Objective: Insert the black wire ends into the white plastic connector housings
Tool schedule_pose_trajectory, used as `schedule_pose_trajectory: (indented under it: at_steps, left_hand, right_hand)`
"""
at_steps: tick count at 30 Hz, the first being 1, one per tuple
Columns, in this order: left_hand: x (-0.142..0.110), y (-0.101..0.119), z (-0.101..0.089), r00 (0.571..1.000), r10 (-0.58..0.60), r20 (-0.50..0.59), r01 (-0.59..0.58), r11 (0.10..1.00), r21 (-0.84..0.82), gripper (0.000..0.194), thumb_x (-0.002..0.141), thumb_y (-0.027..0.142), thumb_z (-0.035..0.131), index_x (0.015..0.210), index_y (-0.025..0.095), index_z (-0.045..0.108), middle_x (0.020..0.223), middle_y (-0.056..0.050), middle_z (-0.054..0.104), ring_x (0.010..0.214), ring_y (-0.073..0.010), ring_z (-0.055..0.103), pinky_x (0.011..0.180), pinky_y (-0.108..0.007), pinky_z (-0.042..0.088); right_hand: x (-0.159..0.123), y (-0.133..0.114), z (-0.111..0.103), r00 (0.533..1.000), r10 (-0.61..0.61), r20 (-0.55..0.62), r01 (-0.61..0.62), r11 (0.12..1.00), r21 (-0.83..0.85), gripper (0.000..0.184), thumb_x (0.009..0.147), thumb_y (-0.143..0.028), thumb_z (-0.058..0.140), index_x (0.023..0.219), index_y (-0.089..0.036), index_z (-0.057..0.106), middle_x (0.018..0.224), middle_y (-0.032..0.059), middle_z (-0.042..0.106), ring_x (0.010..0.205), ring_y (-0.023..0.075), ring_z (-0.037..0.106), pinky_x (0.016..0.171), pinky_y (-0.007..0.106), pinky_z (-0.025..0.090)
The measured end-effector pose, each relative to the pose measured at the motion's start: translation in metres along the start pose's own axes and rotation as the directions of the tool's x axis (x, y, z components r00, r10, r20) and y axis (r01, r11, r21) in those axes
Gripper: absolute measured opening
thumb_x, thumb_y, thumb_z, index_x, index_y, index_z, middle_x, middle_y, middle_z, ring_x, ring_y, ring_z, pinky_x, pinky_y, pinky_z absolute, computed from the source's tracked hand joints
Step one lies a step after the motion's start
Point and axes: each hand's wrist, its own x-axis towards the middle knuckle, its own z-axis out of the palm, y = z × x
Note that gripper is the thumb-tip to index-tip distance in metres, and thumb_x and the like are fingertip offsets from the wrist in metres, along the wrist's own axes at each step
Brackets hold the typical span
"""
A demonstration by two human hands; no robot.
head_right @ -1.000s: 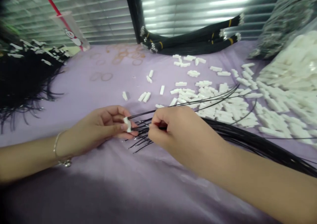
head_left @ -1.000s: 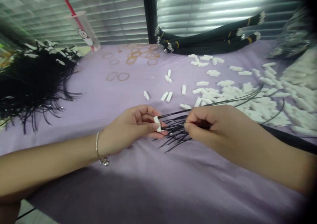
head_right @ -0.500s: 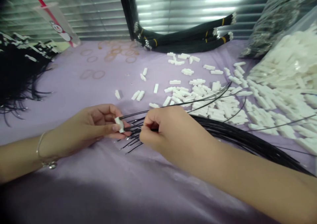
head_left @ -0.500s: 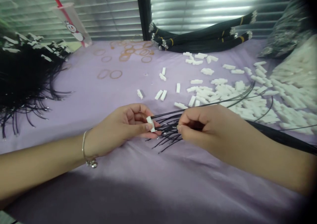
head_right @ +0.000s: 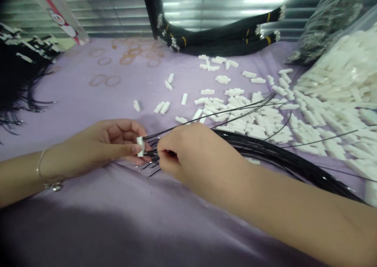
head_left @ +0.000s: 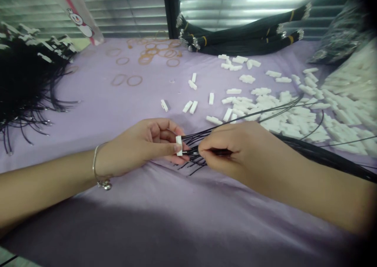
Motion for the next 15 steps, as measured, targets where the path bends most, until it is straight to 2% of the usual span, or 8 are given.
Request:
schedule_pose_trajectory:
  at_steps: [5, 11, 15]
  left_hand:
    - [-0.001, -0.001, -0.003, 1.000, -0.003, 0.031, 0.003, 1.000, 0.006, 0.011, 0.078, 0.009, 0.068, 0.084, 0.016, 0.063, 0.077, -0.001, 0.071, 0.072, -0.0148, 0.072, 0.072, -0.025, 0.060]
    - [-0.001, 0.001, -0.002, 1.000, -0.009, 0.022, 0.008, 1.000, 0.016, 0.009, 0.079, 0.008, 0.066, 0.084, 0.015, 0.063, 0.079, -0.003, 0.072, 0.073, -0.0150, 0.072, 0.074, -0.025, 0.061]
    - [0.000, 0.002, 0.000, 1.000, -0.026, -0.006, 0.026, 1.000, 0.001, 0.010, 0.076, 0.008, 0.069, 0.079, 0.015, 0.063, 0.072, 0.000, 0.070, 0.067, -0.0144, 0.072, 0.069, -0.023, 0.061]
  right_hand:
    - [0.002, -0.003, 0.005, 0.999, -0.021, -0.043, 0.019, 0.999, -0.043, 0.023, 0.077, -0.015, 0.050, 0.054, -0.017, 0.054, 0.053, -0.0034, 0.048, 0.050, 0.0076, 0.041, 0.051, 0.026, 0.027]
    - [0.001, -0.001, 0.011, 0.980, -0.171, -0.105, 0.158, 0.980, -0.119, 0.025, 0.083, -0.012, 0.051, 0.061, -0.015, 0.063, 0.060, 0.0006, 0.057, 0.058, 0.0114, 0.050, 0.057, 0.027, 0.034]
    - [-0.002, -0.001, 0.012, 0.944, -0.306, -0.125, 0.270, 0.932, -0.243, 0.025, 0.085, -0.009, 0.052, 0.063, -0.016, 0.065, 0.063, 0.0030, 0.061, 0.062, 0.0149, 0.053, 0.059, 0.028, 0.035]
